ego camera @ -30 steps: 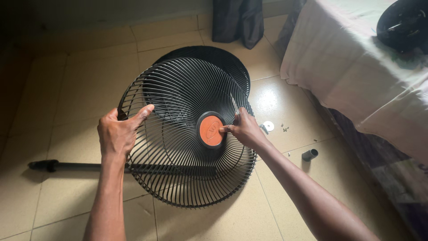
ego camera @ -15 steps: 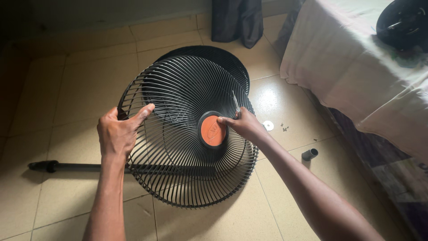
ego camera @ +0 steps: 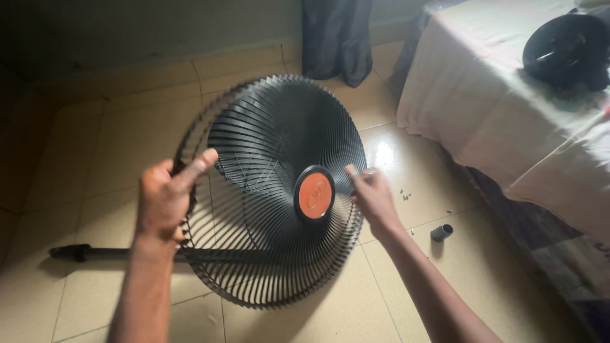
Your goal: The person assembles a standing fan by connecting the pole sections, attaching the fan head, and securing the front and rear grilles with a screwdriver. The person handles the fan blades, grilles, pole, and motor housing during the process.
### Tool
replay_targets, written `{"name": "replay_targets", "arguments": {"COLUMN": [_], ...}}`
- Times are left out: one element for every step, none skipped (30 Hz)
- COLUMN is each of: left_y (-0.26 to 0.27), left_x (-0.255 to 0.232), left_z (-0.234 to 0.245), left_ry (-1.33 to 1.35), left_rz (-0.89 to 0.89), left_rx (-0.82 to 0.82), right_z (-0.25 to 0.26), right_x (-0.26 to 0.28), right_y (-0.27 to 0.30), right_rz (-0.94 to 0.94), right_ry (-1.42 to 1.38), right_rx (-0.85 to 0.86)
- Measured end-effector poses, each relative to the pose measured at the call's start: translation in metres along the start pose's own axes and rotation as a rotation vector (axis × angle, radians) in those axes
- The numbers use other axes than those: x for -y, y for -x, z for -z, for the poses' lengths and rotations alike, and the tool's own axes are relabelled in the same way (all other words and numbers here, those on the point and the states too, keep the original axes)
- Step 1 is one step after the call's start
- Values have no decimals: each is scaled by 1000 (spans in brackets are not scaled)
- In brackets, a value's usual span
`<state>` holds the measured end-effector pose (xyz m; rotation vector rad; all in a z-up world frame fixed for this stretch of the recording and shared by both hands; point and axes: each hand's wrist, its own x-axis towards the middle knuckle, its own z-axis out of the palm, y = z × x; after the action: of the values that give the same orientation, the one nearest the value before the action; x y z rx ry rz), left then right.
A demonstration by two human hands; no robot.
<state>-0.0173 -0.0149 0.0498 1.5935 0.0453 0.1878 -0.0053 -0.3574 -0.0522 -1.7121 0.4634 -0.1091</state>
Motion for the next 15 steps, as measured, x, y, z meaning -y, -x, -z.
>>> {"name": "replay_targets", "arguments": {"left_y": [-7, -15, -24, -34, -46, -53, -59, -60, -57, -56, -55, -56, -52, -49, -42], "left_x": [-10, -19, -29, -42, -60, -75, -92, -112, -129, -141, -152, -161, -162, -162, -154], "left_z": [5, 8, 9, 12, 16, 15, 14, 19, 21, 15, 11, 3, -6, -14, -25], "left_ry": [-55, -111, -166, -222, -306, -287, -271, -153, -174, -181, -186, -179, -225, -266, -359], "left_rz": [-49, -98, -147, -195, -253, -314, -374, -435, -373, -355, -334, -358, -440, -524, -663], "left_rx": [3, 6, -48, -104, -157, -170, -182, -151, -264, -333, -402, -429, -375, -320, -180], "right_z": [8, 16, 24, 32, 42, 51, 60, 69, 77, 83, 86, 89, 91, 93, 93], "right_x": [4, 9, 15, 23, 34, 44, 54, 63, 72, 80, 87, 93, 96, 98, 100], "right_y": [-4, -9, -14, -19, -25, -30, -31, -31, -30, -28, -27, -24, -20, -16, -13], "right_rz": [49, 99, 151, 192, 233, 275, 276, 278, 277, 241, 204, 167, 164, 161, 157], "right_ry": [-137, -274, -410, -425, -437, -450, -455, -461, -467, -457, -446, -435, -447, -459, -470], "right_rx": [-9, -18, -29, -38, -51, -63, -62, -60, -56, -51, -46, -40, 68, 175, 287]}}
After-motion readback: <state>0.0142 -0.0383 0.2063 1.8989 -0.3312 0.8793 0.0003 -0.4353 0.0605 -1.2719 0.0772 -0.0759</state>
